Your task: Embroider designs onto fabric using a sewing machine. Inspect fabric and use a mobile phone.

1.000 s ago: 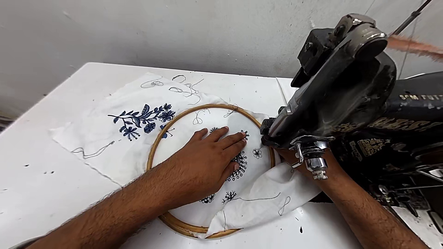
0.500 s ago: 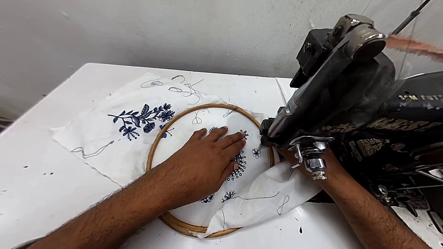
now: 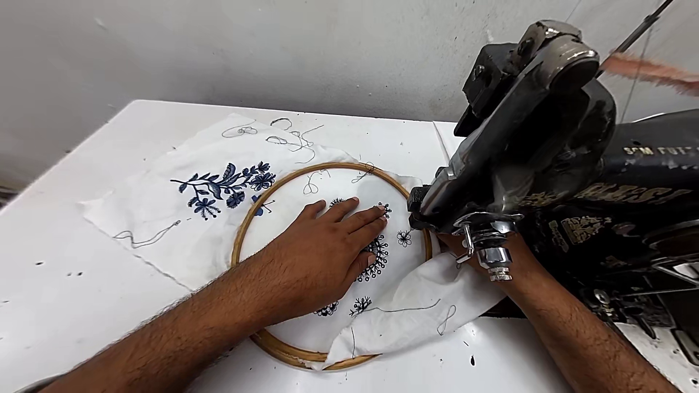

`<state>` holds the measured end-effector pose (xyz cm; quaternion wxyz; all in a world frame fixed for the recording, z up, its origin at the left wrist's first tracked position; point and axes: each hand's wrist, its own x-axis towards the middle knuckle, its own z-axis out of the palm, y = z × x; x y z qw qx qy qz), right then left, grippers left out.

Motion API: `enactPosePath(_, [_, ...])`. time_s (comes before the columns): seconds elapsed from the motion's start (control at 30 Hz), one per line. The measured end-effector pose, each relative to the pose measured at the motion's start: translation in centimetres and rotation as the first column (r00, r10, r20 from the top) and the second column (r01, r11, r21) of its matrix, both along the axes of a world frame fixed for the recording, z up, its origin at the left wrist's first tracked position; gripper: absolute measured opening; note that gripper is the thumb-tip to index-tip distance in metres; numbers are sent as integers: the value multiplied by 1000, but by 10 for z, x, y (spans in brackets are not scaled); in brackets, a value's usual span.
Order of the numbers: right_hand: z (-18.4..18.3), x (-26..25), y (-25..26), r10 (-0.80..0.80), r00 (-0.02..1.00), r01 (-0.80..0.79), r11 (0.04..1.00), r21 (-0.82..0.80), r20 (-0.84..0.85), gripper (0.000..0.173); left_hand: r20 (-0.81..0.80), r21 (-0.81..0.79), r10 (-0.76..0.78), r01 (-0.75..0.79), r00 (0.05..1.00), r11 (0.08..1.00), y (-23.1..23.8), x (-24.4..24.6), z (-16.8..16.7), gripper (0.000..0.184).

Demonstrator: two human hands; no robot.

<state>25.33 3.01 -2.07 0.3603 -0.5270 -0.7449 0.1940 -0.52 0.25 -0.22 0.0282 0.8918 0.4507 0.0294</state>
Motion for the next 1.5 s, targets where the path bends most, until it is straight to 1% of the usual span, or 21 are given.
enactPosePath(0.1, [-5,1,3,7,1000,-6,1000,31,-20,22,7,-6,4,-4,1000,1000,2,0,-1,56])
enactPosePath(0.2, [-5,-1,-1,39,994,-35,998,43,-102,22,8,-10,9,-9,1000,1000,2,-2,1,56])
enactPosePath(0.27, [-8,-2,-2,71,988,-58,994,96,-138,24,7,-23,16,-16,1000,1000,2,-3,2,56])
enactPosePath(0.37, [-11,-2,0,74,990,-63,993,100,-118,26,-1,-34,23,-23,1000,999,1,-5,4,55])
enactPosePath(0.4, [-18,1,2,79,991,-70,994,83,-109,27,-6,-37,23,-23,1000,999,0,-5,5,55])
enactPosePath(0.43, [-39,6,9,93,988,-82,992,95,-122,28,-15,-39,22,-23,1000,999,0,-6,5,55])
enactPosePath(0.47, [-74,14,23,120,980,-92,980,175,-157,30,-28,-43,23,-24,999,999,0,-7,5,55])
enactPosePath(0.5, [-95,20,31,118,982,-94,983,157,-146,32,-33,-43,25,-26,999,999,0,-7,5,55])
enactPosePath(0.53, [-101,21,35,101,988,-87,989,123,-115,33,-35,-42,26,-28,999,999,0,-7,5,55])
enactPosePath(0.57, [-94,19,36,81,994,-74,992,99,-72,32,-37,-39,27,-29,999,999,0,-7,5,55])
enactPosePath(0.67, [-32,4,14,49,999,-51,994,94,20,25,-29,-35,30,-31,999,999,0,-5,5,55])
enactPosePath(0.77, [-10,2,0,55,998,-53,996,67,-33,25,-12,-34,30,-31,999,999,2,-3,3,55])
enactPosePath(0.83, [-13,1,1,32,999,-30,998,56,-35,27,-19,-44,29,-29,999,999,3,-4,4,55])
enactPosePath(0.93, [-43,1,17,-6,1000,2,987,158,22,27,-36,-59,30,-32,999,998,5,-7,6,55])
enactPosePath(0.97, [-43,-1,18,-15,999,8,987,162,41,25,-37,-60,30,-32,999,998,5,-8,6,55])
enactPosePath(1.1, [-13,-3,-1,45,997,-41,997,73,-60,23,-18,-43,33,-33,999,999,4,-7,6,54])
enactPosePath(1.23, [-4,-1,-3,41,997,-39,999,27,-67,23,-6,-28,20,-21,1000,999,3,-3,2,54])
enactPosePath(1.3, [-14,-1,1,15,999,-13,999,52,-38,25,-13,-46,23,-23,1000,999,4,-4,3,54])
enactPosePath(1.37, [-41,-1,17,-30,999,26,995,94,45,28,-17,-59,25,-26,1000,998,5,-7,5,54])
enactPosePath(1.43, [-65,2,31,-27,998,22,996,86,55,32,-19,-58,28,-29,999,998,5,-9,5,54])
enactPosePath(1.5, [-62,2,30,7,1000,-8,992,123,6,32,-15,-48,28,-29,1000,998,4,-8,4,54])
